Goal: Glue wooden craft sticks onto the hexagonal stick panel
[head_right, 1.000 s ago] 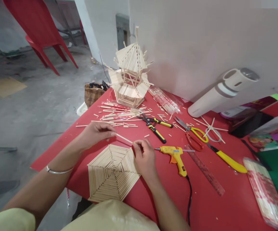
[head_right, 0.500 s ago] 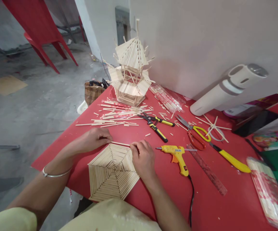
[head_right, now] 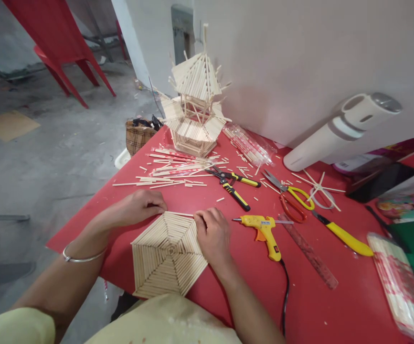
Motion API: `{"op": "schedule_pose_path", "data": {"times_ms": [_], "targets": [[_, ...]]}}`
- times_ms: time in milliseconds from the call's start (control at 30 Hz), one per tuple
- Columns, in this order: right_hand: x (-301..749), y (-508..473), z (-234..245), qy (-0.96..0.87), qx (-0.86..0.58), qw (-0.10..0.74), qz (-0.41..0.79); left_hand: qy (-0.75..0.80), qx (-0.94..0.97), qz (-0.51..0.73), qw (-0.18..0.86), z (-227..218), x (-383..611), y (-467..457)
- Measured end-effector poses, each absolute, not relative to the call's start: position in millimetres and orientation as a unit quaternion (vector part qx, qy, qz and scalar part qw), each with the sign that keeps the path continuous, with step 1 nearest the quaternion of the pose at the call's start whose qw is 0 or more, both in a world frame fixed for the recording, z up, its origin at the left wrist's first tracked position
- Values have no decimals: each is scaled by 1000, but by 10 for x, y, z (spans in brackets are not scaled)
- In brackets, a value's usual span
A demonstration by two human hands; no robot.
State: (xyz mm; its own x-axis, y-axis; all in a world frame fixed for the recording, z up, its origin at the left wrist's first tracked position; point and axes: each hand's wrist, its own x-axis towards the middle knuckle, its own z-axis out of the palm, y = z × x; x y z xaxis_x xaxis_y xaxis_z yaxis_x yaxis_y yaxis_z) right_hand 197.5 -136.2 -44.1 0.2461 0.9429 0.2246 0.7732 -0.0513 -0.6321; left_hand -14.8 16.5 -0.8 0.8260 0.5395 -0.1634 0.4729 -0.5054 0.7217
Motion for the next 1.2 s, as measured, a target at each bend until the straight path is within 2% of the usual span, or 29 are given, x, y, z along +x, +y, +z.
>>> {"op": "schedule_pose_path", "data": {"times_ms": [400,833,1200], "targets": [[1963,-1372,-422,-603,-710,342,125,284,866,42,409,-8,-159,176],[2002,-1414,-364,-580,-683,401,191,289,861,50,415,-17,-162,176],[1985,-1409,-372,-586,-683,398,179,292,860,52,415,-34,-169,176]]}}
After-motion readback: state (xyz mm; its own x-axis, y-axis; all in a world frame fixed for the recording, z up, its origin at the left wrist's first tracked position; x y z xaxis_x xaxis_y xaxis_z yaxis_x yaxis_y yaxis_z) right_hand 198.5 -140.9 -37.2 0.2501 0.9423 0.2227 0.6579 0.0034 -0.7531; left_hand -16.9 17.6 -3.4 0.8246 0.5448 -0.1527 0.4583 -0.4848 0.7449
